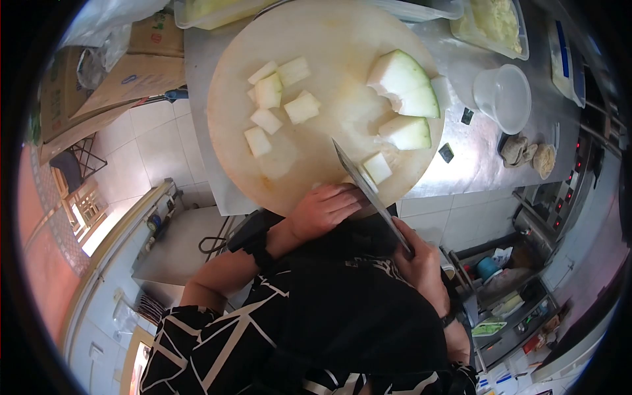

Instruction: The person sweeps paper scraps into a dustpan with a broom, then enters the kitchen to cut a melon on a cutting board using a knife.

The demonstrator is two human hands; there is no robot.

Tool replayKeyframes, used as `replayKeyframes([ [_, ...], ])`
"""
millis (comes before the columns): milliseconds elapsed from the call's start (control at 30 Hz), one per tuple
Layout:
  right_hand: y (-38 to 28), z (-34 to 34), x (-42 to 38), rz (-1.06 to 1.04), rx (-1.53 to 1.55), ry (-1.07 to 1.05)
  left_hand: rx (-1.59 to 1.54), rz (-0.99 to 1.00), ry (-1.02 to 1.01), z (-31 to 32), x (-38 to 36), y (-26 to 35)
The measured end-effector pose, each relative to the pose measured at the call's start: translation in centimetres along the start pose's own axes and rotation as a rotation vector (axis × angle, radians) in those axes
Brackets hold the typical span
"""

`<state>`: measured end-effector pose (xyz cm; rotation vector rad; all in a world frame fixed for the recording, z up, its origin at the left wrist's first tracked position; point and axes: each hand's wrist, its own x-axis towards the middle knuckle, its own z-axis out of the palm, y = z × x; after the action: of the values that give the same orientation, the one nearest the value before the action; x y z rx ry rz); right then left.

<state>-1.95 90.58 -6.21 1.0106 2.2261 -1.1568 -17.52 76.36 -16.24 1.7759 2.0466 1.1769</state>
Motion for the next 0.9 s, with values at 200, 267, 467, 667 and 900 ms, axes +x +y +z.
replayKeyframes([
  [200, 0.8, 0.3, -0.3, -0.074, 0.09, 0.087, -0.012, 0.004, -0.007, -0.1, -0.3, -0.1],
  [267, 0.5, -0.4, -1.3, -0.104, 0.056, 0.076, -0.009, 0.017, -0.016, -0.3, -0.4, 0.0],
  [467, -0.5, -1.6, -2.8, -0.095, -0.042, 0.01, -0.01, 0.035, 0.012, -0.1, -0.9, -0.3],
  [667, -0.6, 0.3, -0.5, -0.095, -0.051, 0.041, -0.023, 0.012, -0.022, -0.2, -0.7, -0.2],
  [900, 0.3, 0.7, -0.9, -0.159, 0.047, 0.113, -0.02, 0.024, 0.06, -0.3, -1.1, -0.1],
])
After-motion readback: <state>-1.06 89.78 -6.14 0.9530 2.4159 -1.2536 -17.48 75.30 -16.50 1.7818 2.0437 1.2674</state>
